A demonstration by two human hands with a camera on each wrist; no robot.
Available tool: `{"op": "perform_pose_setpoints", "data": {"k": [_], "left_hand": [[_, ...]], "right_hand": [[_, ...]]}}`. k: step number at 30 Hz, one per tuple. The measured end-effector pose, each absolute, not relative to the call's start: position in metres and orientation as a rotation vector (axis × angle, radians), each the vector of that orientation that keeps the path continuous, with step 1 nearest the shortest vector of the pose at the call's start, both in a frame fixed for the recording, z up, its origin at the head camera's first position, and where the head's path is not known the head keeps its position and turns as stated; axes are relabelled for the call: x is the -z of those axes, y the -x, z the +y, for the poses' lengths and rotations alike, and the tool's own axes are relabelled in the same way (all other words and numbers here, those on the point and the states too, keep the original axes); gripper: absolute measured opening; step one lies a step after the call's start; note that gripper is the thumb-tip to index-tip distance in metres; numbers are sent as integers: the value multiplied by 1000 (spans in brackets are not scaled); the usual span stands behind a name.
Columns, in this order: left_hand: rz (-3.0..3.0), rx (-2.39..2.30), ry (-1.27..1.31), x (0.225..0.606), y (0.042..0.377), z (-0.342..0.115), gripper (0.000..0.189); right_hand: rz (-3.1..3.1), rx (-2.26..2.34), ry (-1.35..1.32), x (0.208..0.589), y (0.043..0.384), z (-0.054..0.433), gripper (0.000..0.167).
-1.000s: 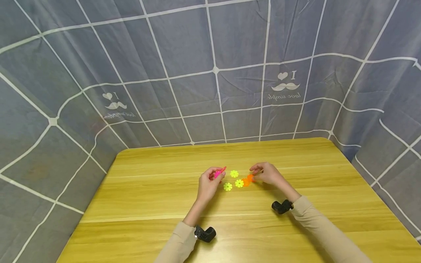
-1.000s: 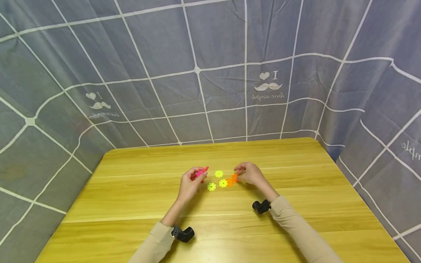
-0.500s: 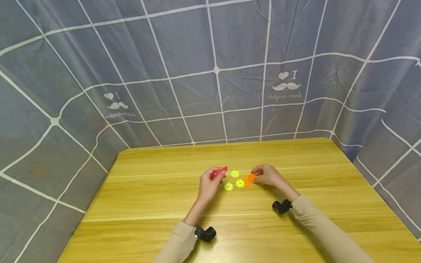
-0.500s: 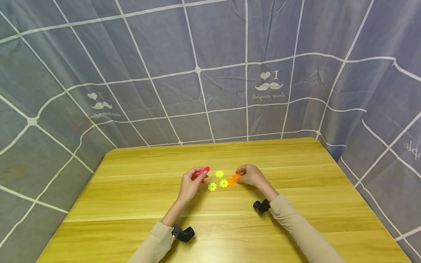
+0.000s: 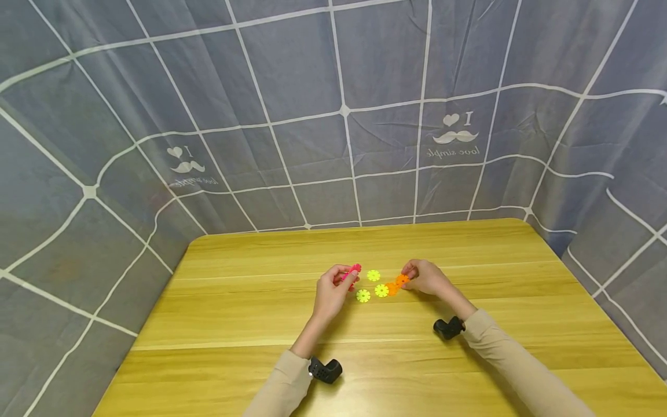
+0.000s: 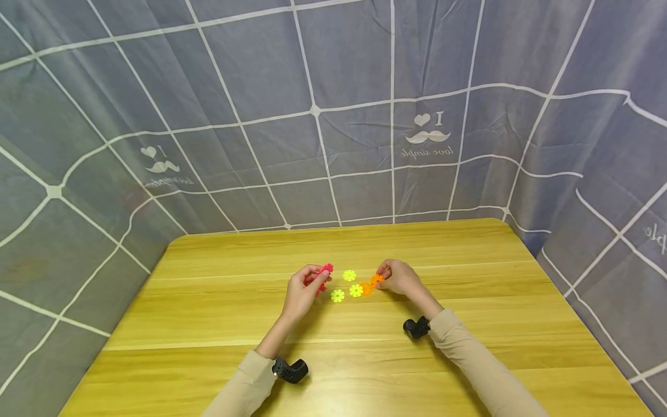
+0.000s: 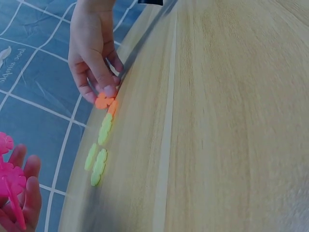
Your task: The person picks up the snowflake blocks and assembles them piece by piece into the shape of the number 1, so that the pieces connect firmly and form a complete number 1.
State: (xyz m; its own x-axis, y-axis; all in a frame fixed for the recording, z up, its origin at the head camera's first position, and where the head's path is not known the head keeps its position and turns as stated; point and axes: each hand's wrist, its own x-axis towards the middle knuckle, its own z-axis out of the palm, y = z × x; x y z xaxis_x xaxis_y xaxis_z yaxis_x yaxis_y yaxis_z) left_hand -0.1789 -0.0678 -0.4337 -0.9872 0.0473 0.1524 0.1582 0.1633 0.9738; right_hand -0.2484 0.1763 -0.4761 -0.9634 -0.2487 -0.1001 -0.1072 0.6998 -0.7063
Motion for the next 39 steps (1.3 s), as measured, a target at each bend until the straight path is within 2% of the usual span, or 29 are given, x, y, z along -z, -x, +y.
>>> {"op": "perform_pose_setpoints", "data": {"k": [6, 24, 31, 39], "left_hand": [[-2348, 1940, 178, 433, 178, -67, 19], [-2308, 2036, 189, 439, 180, -66, 21], [-2318, 1986, 184, 472, 196, -66, 23], [-2323, 1983, 207, 474, 196, -65, 23]], "right_hand": [[2739, 1134, 336, 473, 246, 177, 19], [2831, 1216, 410, 454, 237, 158, 21], [2798, 1343, 435, 446, 235, 148, 22], [2769, 1492, 483, 439, 231, 137, 22]]}}
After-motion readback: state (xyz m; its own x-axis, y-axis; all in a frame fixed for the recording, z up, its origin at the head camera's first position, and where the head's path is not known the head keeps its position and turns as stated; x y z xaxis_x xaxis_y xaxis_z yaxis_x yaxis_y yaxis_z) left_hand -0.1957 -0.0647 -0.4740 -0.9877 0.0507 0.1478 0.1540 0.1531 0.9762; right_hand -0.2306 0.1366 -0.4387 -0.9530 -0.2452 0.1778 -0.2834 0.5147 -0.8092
